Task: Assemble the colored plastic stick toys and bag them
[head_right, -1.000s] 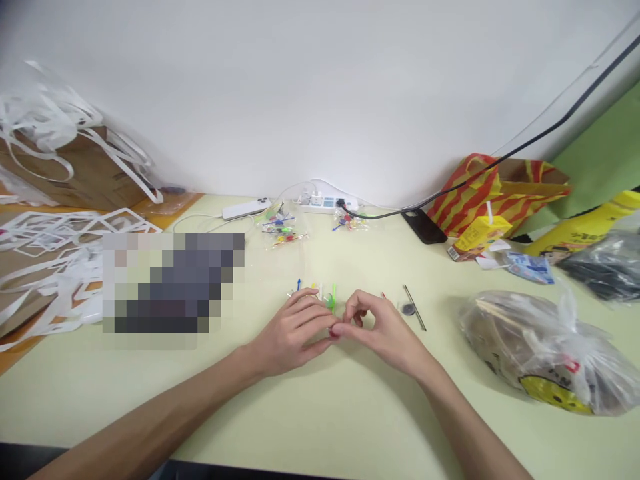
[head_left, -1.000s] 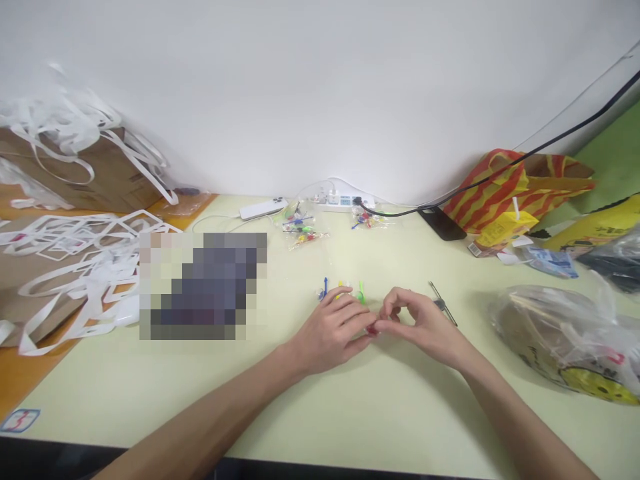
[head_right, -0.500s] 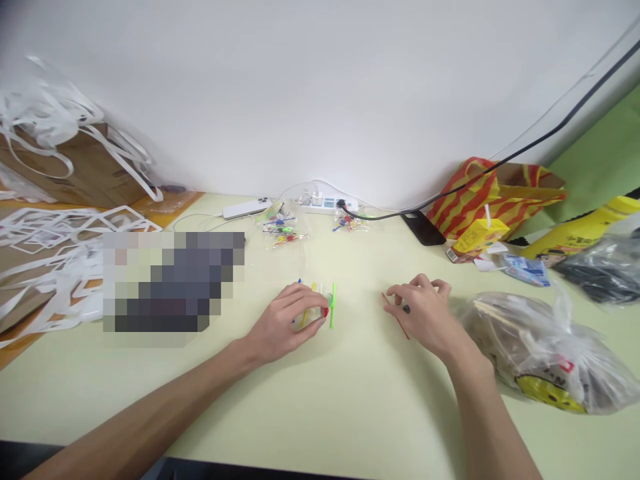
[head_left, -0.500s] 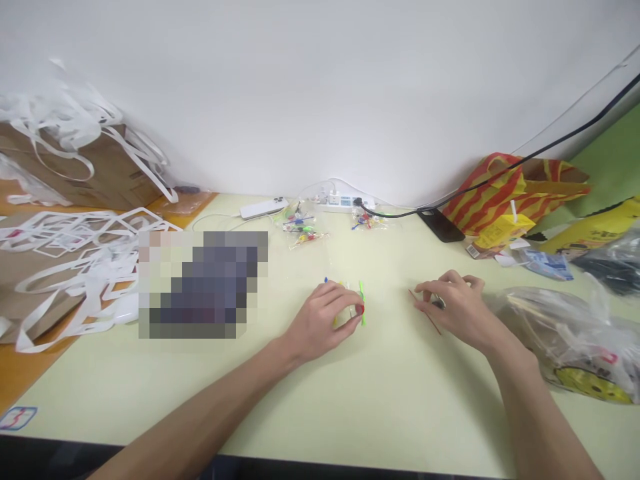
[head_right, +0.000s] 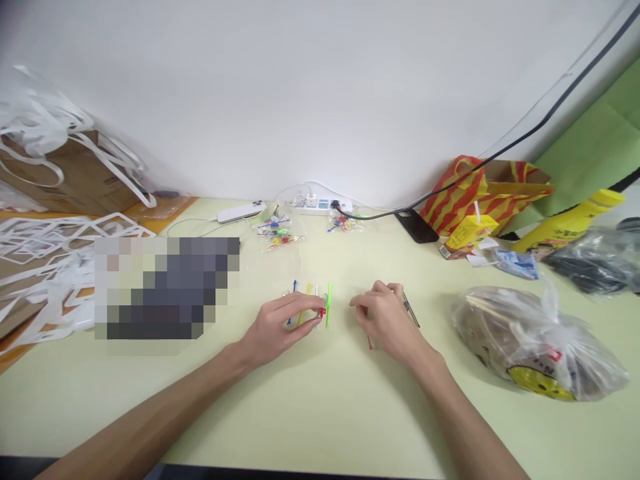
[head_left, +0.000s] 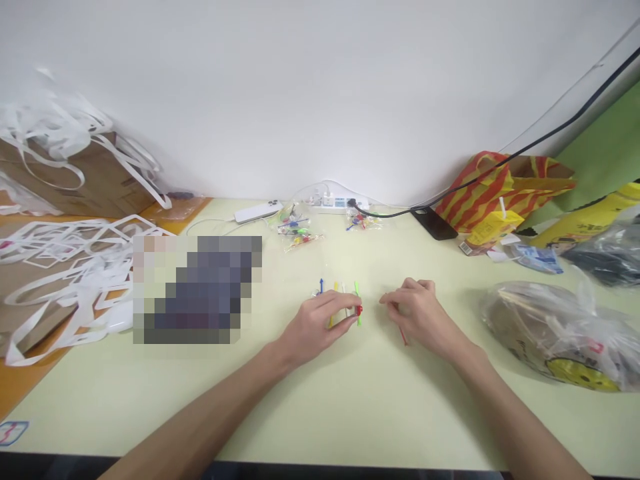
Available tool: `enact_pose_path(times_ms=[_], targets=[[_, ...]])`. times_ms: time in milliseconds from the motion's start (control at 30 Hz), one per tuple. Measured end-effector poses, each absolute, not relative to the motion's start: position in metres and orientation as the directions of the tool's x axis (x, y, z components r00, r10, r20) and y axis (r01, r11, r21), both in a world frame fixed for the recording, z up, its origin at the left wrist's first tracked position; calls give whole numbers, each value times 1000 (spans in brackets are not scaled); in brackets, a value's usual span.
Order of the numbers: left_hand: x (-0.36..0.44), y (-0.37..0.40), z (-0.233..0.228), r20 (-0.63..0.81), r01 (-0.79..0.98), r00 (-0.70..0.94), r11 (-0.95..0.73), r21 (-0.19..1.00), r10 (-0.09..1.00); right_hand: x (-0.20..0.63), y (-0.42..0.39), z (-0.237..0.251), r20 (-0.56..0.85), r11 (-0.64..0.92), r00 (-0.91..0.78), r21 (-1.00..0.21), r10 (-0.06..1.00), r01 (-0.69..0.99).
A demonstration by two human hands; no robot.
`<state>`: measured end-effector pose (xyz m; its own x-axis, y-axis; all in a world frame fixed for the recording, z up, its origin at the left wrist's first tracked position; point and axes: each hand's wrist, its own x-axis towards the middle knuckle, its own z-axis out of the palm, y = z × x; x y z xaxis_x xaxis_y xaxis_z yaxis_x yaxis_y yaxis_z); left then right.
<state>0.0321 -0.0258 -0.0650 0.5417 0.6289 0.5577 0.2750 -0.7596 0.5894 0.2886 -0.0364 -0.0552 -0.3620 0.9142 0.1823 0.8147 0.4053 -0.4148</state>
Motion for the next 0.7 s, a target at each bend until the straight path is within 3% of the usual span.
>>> enact_pose_path(times_ms=[133,267,533,700], targets=[[33,-27,-64,594,253,529,-780,572,607,283,-40,-46,254,413,-325,-586,911,698],[33,-27,-63,596,240,540,-787,568,595,280,-44,-43,301,446,-332,-670,894,594],[32,-27,-60,613,241,544,-807,539,572,274,-45,-46,398,624,-499,-632,770,459],[30,-28,-60,589,238,577,-806,542,566,274,-44,-46,439,644,-482,-623,758,445]])
